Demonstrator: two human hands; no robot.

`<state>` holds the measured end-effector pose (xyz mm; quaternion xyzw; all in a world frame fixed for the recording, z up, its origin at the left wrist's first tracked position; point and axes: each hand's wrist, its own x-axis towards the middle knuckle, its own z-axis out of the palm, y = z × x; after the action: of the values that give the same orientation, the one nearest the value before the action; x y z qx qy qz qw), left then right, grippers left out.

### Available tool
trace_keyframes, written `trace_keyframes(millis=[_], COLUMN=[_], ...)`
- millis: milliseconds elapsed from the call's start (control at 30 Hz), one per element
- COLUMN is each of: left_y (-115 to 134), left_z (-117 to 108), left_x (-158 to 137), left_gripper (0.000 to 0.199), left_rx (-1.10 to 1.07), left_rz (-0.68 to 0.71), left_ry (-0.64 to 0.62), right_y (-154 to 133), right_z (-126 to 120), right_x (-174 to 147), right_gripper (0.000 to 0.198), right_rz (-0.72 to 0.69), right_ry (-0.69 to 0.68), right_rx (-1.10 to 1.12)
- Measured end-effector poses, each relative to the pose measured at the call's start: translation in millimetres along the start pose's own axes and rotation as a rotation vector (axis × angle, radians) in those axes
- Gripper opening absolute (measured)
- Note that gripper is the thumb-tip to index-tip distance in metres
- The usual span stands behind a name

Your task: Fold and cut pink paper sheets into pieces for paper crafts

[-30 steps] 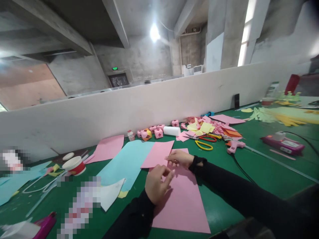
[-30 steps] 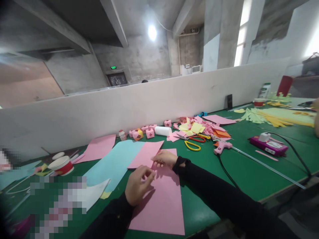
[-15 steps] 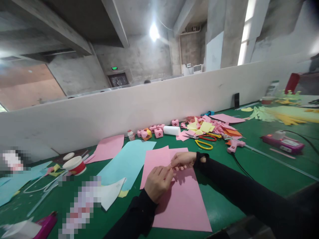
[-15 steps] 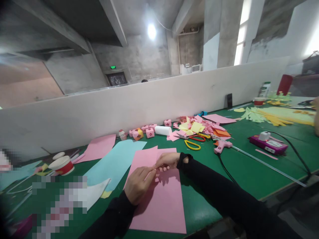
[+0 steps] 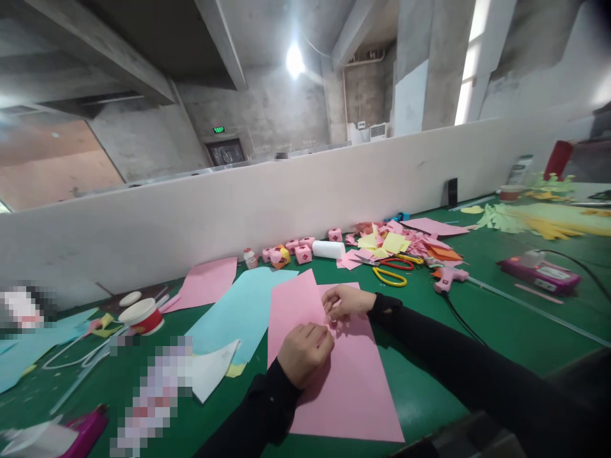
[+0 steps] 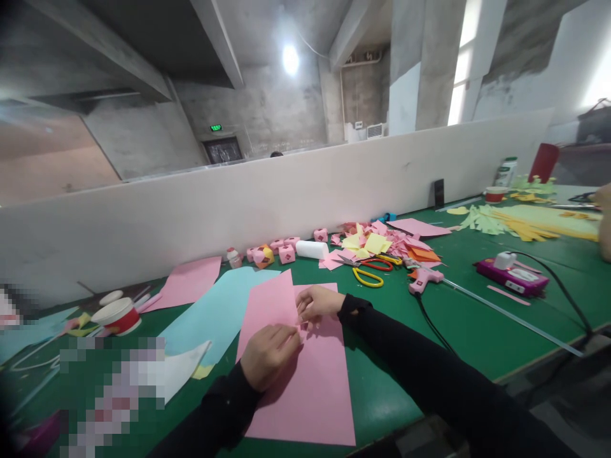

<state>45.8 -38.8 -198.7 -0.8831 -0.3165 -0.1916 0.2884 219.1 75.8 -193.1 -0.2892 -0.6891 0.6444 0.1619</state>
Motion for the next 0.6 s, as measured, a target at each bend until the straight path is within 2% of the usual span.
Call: trace_keyframes(millis=[100, 233, 367, 600], left_y=[3, 6, 6, 6], left_z=[3, 7, 10, 10], left_x=[-1, -2, -4, -4], left_gripper=[0.019, 0.017, 0.015, 0.014], left_rx=[-0.037, -0.048, -0.041, -0.027], left_rz=[-0.010, -0.043, -0.045, 0.004], left_ry=[-0.025, -0.063, -0.011, 0.081], right_y=[6, 17, 21, 13], right_z=[-1, -5, -6, -3], right_x=[1, 7, 11, 7], right_gripper=[0.057, 0.078, 0.068, 0.048], right_rz=[-0.014, -0.146, -0.186, -0.081], right_ry=[0.020, 0.090, 0.082, 0.070], right_rx=[-0.002, -0.135, -0.197, -0.133])
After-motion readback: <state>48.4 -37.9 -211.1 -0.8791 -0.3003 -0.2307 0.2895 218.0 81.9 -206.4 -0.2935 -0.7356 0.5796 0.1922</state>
